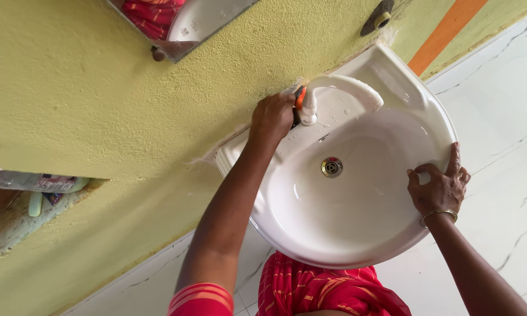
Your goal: The person scrubs a white bathroom sink using a small orange brush and a bar of soap. They rinse the brush and sink under running water, then continue scrubbing the basin and faucet area.
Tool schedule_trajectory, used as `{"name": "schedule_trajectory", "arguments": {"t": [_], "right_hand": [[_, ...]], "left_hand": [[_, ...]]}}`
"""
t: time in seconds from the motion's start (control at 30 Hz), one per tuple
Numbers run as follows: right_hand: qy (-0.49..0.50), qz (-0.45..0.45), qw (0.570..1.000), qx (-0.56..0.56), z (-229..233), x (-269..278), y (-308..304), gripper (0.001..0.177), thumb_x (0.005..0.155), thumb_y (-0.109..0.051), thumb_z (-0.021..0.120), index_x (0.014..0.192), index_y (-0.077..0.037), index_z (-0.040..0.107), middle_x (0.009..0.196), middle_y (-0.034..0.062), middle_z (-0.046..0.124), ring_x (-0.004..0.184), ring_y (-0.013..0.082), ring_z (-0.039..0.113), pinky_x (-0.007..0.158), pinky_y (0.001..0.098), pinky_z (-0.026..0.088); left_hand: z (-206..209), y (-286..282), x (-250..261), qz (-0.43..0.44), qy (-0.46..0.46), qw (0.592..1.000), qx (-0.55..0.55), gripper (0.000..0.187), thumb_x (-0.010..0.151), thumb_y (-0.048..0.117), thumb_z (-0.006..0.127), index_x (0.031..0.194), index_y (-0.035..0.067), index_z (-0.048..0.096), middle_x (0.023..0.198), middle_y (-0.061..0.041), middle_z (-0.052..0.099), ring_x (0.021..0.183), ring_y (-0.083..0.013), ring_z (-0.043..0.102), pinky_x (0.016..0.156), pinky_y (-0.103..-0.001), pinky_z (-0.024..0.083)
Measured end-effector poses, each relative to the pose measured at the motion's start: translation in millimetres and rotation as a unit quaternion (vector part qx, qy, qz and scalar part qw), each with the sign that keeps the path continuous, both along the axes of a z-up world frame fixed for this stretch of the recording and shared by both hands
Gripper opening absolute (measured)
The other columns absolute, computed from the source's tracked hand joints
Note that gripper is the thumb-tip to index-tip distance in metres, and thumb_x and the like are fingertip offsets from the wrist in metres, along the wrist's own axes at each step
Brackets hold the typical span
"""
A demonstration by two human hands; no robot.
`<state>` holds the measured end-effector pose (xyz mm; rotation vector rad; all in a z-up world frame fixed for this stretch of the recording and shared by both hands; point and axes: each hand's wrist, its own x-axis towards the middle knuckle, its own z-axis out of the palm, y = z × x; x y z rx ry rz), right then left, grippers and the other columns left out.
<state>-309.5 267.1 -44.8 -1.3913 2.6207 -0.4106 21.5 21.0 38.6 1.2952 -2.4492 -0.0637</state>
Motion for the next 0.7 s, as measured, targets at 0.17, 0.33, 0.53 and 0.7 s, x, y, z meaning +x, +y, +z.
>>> {"name": "schedule_trajectory", "arguments": {"t": [0.17,0.33,0.53,0.7], "right_hand": [[-0.007,-0.004,1.000,-0.004,0.6,-0.2,0.2,0.020,0.081,-0.037,0.080,0.097,-0.025,0.082,0.180,0.0043,0.024,0.142,0.0477,0.037,0.113,0.0515,0.043],[-0.009,-0.012,1.000,0.010,1.7,1.1,-1.5,0.018,0.083,-0.035,0.078,0.097,-0.025,0.082,0.180,0.0042,0.023,0.140,0.0472,0.038,0.112,0.0515,0.044],[-0.004,-0.014,1.000,0.020,0.7,0.2,-3.4,0.018,0.084,-0.032,0.076,0.098,-0.024,0.082,0.179,0.0040,0.021,0.138,0.0475,0.038,0.108,0.0507,0.045],[-0.005,-0.011,1.000,0.012,-1.1,-2.2,-2.6,0.017,0.085,-0.031,0.075,0.098,-0.023,0.083,0.179,0.0043,0.021,0.136,0.0459,0.040,0.111,0.0496,0.044]], "left_hand": [[17.8,27.8,17.2,0.034,-0.055,0.989,0.136,0.027,0.100,0.005,0.042,0.112,0.003,0.066,0.091,-0.022,0.070,0.080,-0.0355,0.071,0.078,-0.047,0.057],[21.2,14.2,-0.8,0.051,-0.051,0.991,0.112,0.023,0.101,0.012,0.049,0.097,0.007,0.071,0.093,-0.019,0.073,0.089,-0.0351,0.072,0.084,-0.047,0.057],[19.8,15.4,-3.2,0.043,-0.029,0.996,0.076,0.022,0.094,0.007,0.051,0.100,0.008,0.073,0.086,-0.017,0.074,0.080,-0.0326,0.074,0.076,-0.047,0.059],[61.6,35.7,12.6,0.127,0.033,0.954,0.268,0.031,0.104,0.016,0.046,0.126,0.007,0.066,0.090,-0.015,0.073,0.065,-0.0254,0.073,0.061,-0.041,0.061]]}}
